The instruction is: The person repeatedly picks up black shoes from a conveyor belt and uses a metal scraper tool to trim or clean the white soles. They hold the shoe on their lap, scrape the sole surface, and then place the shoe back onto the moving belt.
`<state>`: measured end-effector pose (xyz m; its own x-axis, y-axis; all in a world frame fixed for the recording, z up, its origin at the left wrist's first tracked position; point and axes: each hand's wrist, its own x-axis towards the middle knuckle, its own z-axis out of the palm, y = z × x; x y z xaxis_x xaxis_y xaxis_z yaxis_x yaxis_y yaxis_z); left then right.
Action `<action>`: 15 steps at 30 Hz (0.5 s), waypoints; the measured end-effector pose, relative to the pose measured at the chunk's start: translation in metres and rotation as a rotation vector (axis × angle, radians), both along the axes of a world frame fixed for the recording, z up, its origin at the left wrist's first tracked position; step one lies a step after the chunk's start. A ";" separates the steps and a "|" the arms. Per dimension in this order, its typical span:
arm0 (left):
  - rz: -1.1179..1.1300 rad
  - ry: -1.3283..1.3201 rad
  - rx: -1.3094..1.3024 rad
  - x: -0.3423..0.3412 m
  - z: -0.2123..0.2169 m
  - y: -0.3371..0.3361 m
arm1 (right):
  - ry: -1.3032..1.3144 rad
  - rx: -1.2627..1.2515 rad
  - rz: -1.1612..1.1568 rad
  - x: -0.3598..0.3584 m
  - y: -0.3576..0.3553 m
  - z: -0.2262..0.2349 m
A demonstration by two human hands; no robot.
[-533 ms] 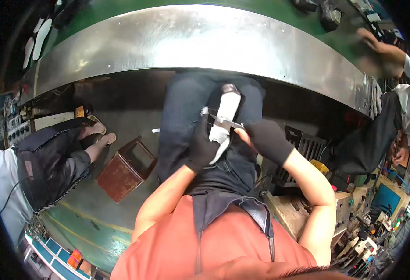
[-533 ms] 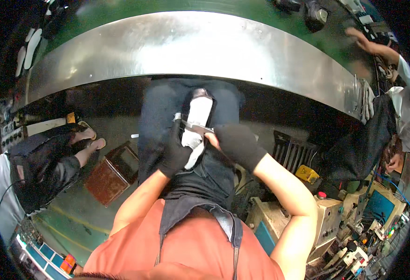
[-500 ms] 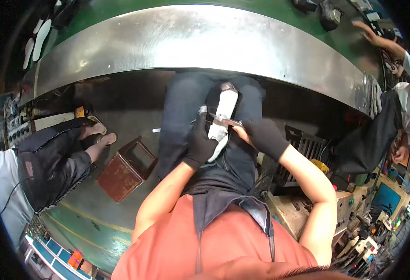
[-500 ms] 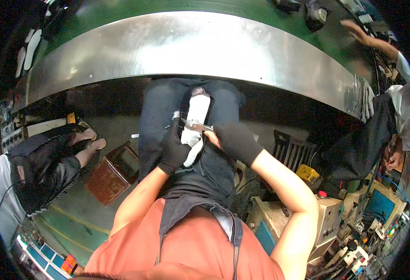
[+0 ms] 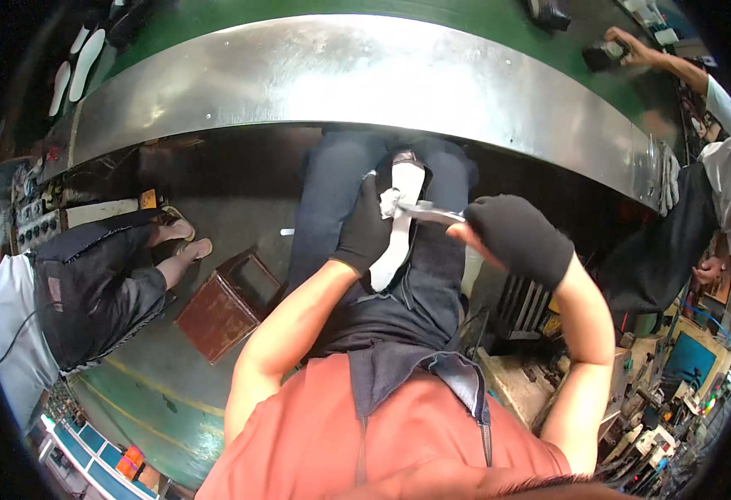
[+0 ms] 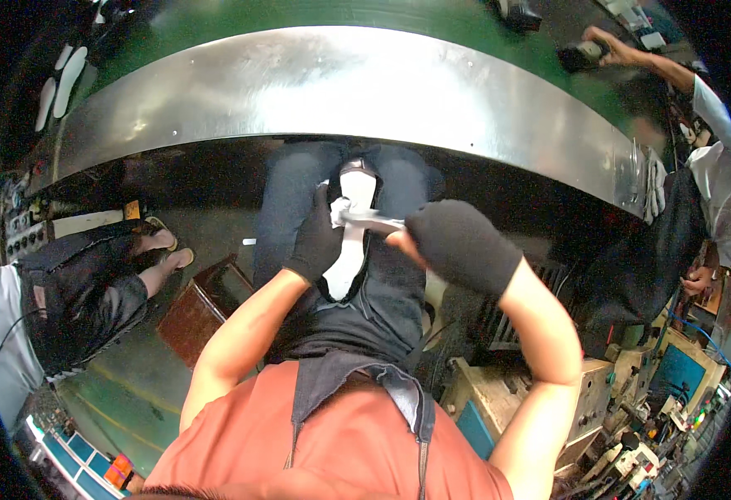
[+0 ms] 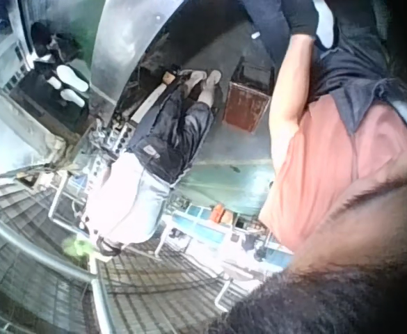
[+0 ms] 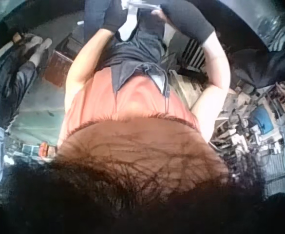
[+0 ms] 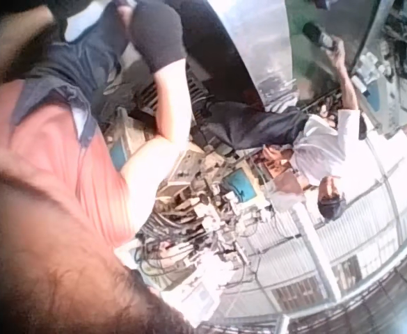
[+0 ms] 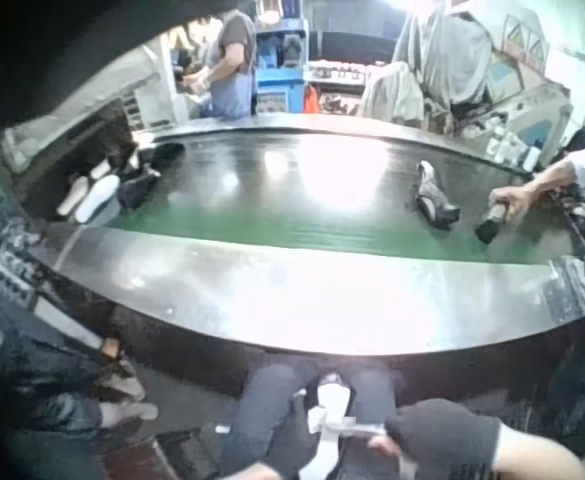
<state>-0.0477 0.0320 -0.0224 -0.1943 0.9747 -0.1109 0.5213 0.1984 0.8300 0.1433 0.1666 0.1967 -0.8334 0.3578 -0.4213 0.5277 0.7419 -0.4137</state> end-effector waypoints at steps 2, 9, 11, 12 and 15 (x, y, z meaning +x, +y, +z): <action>0.020 -0.143 0.055 0.002 0.015 -0.009 | 0.221 0.071 -0.086 -0.013 -0.028 0.016; 0.142 -0.977 -0.084 0.042 -0.049 -0.129 | 0.187 -0.517 -0.364 0.036 -0.103 -0.102; 0.330 -1.558 -0.218 0.028 0.020 -0.108 | 0.184 -0.602 -0.534 0.063 -0.133 -0.122; 0.544 -1.533 -0.465 0.033 0.041 -0.090 | 0.146 -0.646 -0.569 0.066 -0.135 -0.120; 0.398 -0.724 -0.136 0.048 0.012 -0.082 | -0.032 -0.736 -0.682 0.057 -0.123 -0.090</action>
